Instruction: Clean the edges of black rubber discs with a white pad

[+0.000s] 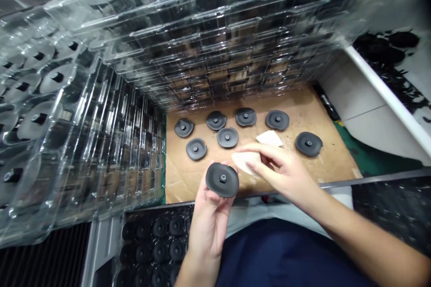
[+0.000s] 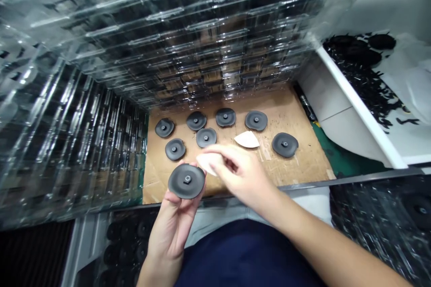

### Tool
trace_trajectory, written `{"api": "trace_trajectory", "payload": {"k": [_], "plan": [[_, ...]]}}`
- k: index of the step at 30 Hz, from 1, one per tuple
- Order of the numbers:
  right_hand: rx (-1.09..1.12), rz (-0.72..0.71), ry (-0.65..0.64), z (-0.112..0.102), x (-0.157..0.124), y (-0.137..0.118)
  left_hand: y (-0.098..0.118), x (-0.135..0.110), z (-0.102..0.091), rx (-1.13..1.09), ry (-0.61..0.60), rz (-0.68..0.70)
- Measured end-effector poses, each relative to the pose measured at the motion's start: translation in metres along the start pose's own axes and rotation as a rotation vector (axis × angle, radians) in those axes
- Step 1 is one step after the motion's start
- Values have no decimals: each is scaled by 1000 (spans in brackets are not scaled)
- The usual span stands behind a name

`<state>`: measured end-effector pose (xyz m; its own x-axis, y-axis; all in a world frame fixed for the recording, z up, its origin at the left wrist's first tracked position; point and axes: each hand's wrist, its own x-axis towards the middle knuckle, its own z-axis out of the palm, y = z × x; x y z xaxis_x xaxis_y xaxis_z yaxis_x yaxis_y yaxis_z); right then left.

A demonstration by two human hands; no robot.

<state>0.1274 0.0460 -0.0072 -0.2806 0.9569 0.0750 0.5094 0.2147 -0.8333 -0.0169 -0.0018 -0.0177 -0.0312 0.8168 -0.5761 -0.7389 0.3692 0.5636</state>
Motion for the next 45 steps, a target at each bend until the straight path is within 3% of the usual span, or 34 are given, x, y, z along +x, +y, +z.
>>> {"api": "trace_trajectory", "payload": {"k": [2, 4, 7, 8, 12, 13, 17, 19, 22, 24, 27, 30, 33, 36, 38, 42, 45], "plan": [[89, -181, 44, -7, 7, -26, -1, -1, 2, 27, -5, -26], [134, -264, -24, -11, 9, -45, -1, -2, 4, 41, -10, -68], [126, -198, -278, -13, 11, -53, 0, -4, 5, 50, 8, -61], [108, -191, -295, -12, 12, -53, 1, -4, 5, 57, 11, -52], [70, -316, 18, -7, 10, -50, 4, -6, 7, 82, -39, -79], [104, -334, 20, -7, 7, -49, 5, -6, 7, 80, -47, -81], [206, -221, -242, -18, 1, -48, 5, -5, 7, 88, -36, -46], [163, -206, -146, -20, 3, -47, 2, -5, 10, 123, -65, -50], [168, -327, 56, -20, 4, -45, 0, -8, 17, 149, -103, -81], [232, -356, -29, -26, -2, -42, 1, -11, 19, 138, -76, -94], [198, -225, -197, -46, -16, -34, 2, -12, 22, 122, -66, -133], [13, -141, -126, -63, -26, -30, 0, -10, 27, 113, -78, -138], [-95, -222, 11, -64, -27, -33, -1, -9, 32, 111, -94, -76], [46, -292, -73, -60, -25, -36, 0, -9, 34, 115, -105, -65], [130, -232, -119, -59, -24, -35, 0, -10, 34, 109, -99, -55], [45, -181, 15, -61, -24, -29, -4, -11, 40, 93, -80, -10], [87, -224, -44, -63, -21, -21, -8, -10, 45, 97, -37, 2]]}}
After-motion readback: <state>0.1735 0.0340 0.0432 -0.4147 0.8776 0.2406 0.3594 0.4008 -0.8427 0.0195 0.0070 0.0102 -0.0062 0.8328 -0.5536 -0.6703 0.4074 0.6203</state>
